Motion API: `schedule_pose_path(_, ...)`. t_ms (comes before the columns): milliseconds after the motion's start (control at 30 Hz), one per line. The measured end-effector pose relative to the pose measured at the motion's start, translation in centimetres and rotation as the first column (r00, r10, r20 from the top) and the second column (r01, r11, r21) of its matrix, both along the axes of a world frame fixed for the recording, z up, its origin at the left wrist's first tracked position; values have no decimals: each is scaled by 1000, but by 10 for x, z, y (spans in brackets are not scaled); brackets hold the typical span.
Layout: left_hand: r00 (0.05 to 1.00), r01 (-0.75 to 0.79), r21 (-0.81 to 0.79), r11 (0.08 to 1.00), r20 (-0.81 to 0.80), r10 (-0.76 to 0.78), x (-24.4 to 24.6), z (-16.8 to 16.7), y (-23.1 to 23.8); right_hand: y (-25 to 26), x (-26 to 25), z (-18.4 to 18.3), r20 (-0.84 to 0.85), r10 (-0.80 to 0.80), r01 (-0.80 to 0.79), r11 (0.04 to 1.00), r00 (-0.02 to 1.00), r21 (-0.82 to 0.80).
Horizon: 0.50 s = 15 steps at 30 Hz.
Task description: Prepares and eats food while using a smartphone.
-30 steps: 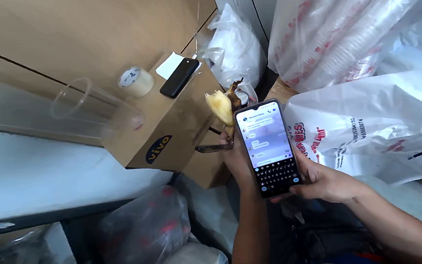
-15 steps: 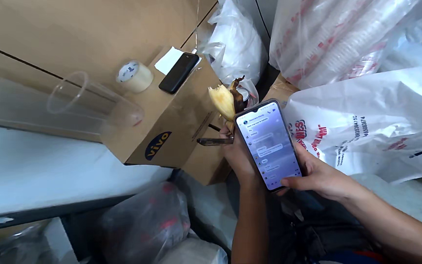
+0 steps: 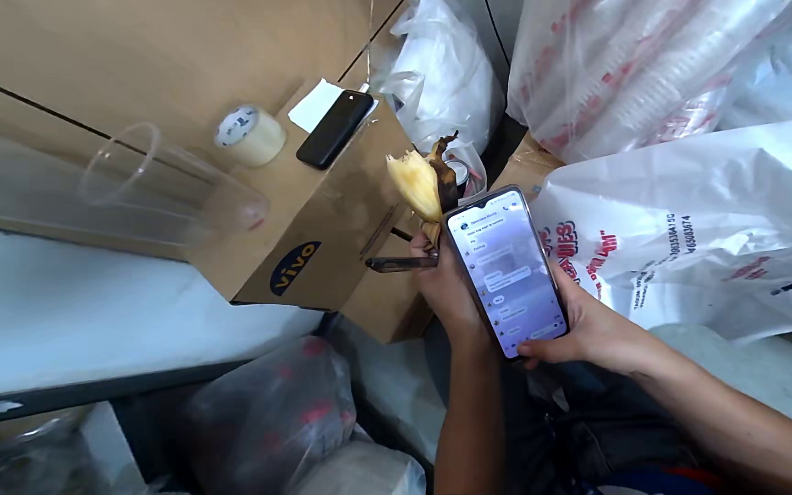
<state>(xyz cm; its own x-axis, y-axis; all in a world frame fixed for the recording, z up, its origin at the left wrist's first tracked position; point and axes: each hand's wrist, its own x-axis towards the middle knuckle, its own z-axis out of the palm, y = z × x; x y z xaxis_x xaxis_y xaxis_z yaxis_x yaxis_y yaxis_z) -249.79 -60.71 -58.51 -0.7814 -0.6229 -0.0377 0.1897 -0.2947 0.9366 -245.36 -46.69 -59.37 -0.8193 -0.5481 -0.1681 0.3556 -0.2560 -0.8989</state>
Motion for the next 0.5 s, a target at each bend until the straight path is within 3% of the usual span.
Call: schedule_pose_path(500,1000,-2,2,1000,20,2,0,2,-1,5,-2,-6,13,71,-69,990,997,-122)
